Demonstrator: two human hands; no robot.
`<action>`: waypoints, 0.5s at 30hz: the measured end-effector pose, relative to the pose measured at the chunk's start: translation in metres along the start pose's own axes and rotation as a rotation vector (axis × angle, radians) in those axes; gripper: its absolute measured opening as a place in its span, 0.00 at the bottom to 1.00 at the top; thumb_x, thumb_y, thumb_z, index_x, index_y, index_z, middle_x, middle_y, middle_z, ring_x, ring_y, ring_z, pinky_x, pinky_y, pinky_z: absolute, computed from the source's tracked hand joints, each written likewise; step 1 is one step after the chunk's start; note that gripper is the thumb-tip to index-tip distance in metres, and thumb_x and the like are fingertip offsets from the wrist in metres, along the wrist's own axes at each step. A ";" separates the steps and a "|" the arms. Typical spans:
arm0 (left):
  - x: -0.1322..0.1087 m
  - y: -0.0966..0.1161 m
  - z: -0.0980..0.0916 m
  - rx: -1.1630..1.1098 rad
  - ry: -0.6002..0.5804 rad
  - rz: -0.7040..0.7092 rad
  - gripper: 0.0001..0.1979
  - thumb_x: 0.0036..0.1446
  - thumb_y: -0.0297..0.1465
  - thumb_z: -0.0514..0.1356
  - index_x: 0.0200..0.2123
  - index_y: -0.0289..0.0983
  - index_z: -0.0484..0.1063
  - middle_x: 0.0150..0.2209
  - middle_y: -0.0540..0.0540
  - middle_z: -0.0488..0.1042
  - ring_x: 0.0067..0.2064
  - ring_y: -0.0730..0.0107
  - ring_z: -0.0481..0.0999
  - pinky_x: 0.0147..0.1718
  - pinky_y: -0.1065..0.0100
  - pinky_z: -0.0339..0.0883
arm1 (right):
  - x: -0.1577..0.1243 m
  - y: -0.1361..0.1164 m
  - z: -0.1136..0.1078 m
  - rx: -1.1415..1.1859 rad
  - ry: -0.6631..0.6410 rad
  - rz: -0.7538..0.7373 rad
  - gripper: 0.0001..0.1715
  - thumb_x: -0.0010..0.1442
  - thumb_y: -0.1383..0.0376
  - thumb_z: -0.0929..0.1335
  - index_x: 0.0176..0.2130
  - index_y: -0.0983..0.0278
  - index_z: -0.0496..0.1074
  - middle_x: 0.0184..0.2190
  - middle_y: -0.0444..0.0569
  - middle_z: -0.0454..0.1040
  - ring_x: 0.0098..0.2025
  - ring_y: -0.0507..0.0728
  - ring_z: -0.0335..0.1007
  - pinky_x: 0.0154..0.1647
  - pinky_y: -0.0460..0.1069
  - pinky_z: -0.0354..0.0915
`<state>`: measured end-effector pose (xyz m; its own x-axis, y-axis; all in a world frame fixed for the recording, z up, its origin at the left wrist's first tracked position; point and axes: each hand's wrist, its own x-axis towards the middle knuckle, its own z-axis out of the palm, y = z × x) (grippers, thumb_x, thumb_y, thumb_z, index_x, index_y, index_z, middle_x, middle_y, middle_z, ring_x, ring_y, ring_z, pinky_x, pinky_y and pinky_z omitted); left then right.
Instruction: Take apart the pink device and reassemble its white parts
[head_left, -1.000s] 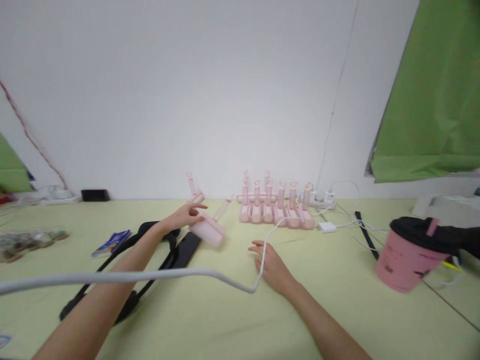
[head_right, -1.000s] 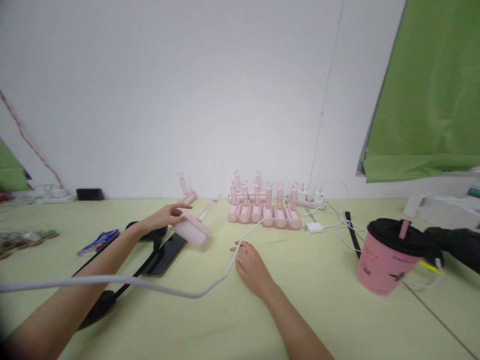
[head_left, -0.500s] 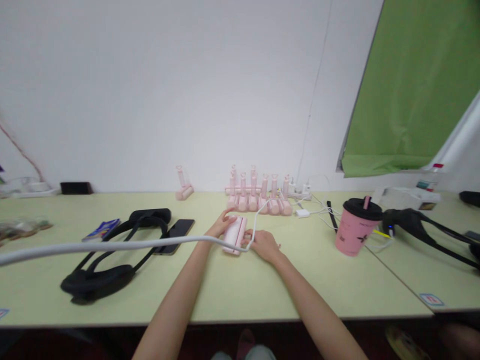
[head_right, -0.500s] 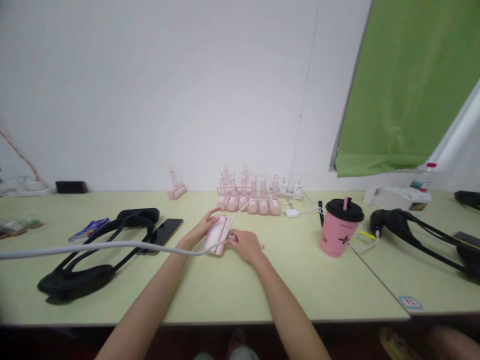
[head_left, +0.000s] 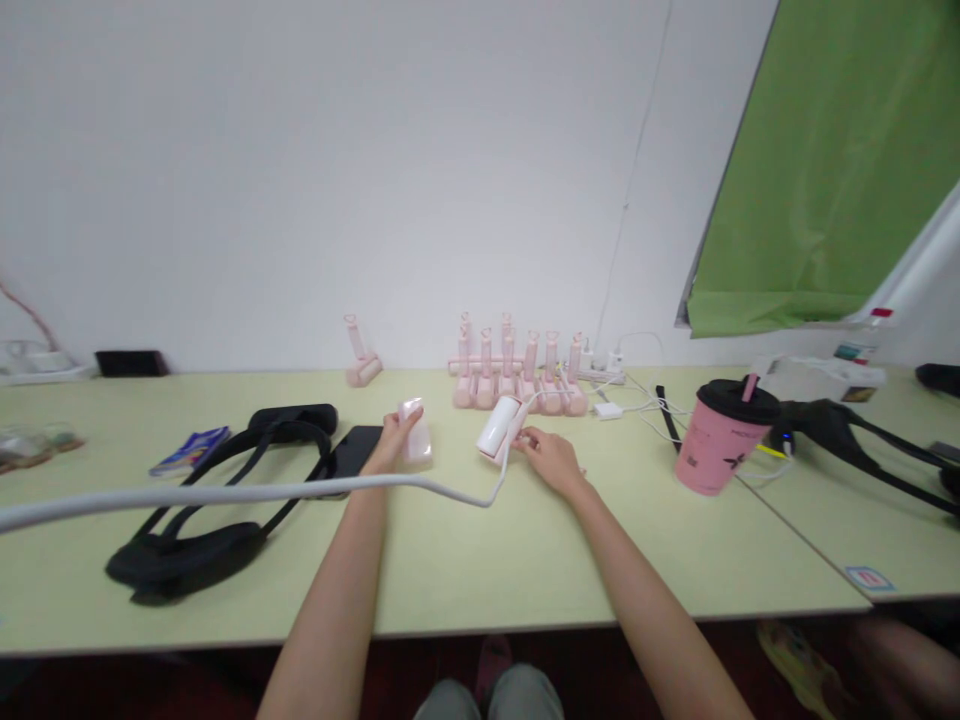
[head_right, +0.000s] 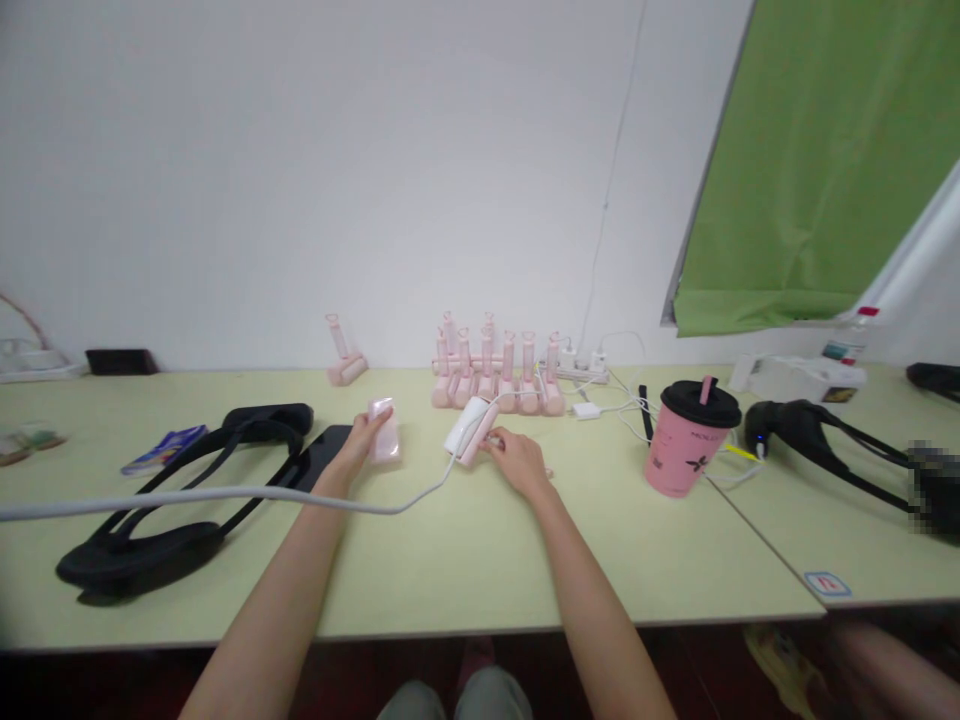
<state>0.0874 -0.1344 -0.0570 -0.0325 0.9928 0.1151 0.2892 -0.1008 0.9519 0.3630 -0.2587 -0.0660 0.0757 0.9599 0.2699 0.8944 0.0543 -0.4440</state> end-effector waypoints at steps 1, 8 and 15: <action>0.003 -0.003 -0.001 0.062 0.040 0.012 0.28 0.50 0.51 0.54 0.42 0.33 0.64 0.37 0.41 0.72 0.36 0.64 0.73 0.31 0.67 0.66 | 0.000 0.000 0.001 -0.001 -0.003 -0.013 0.25 0.60 0.47 0.57 0.48 0.56 0.68 0.37 0.46 0.75 0.39 0.56 0.69 0.38 0.47 0.57; 0.015 -0.018 -0.011 0.504 0.185 0.009 0.30 0.56 0.50 0.44 0.40 0.29 0.68 0.38 0.33 0.73 0.43 0.49 0.72 0.40 0.58 0.62 | -0.003 -0.009 0.002 -0.029 -0.038 -0.105 0.22 0.61 0.49 0.58 0.48 0.56 0.68 0.36 0.46 0.76 0.40 0.56 0.70 0.37 0.47 0.57; -0.004 -0.008 -0.008 0.605 0.407 0.211 0.23 0.59 0.38 0.47 0.51 0.29 0.63 0.50 0.33 0.65 0.54 0.52 0.62 0.52 0.56 0.53 | -0.005 -0.013 -0.002 -0.060 -0.079 -0.105 0.21 0.62 0.52 0.58 0.49 0.56 0.68 0.38 0.47 0.76 0.41 0.56 0.70 0.39 0.47 0.57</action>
<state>0.0771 -0.1380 -0.0630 -0.2348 0.8426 0.4847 0.7989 -0.1168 0.5900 0.3520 -0.2652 -0.0600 -0.0523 0.9686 0.2430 0.9206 0.1410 -0.3641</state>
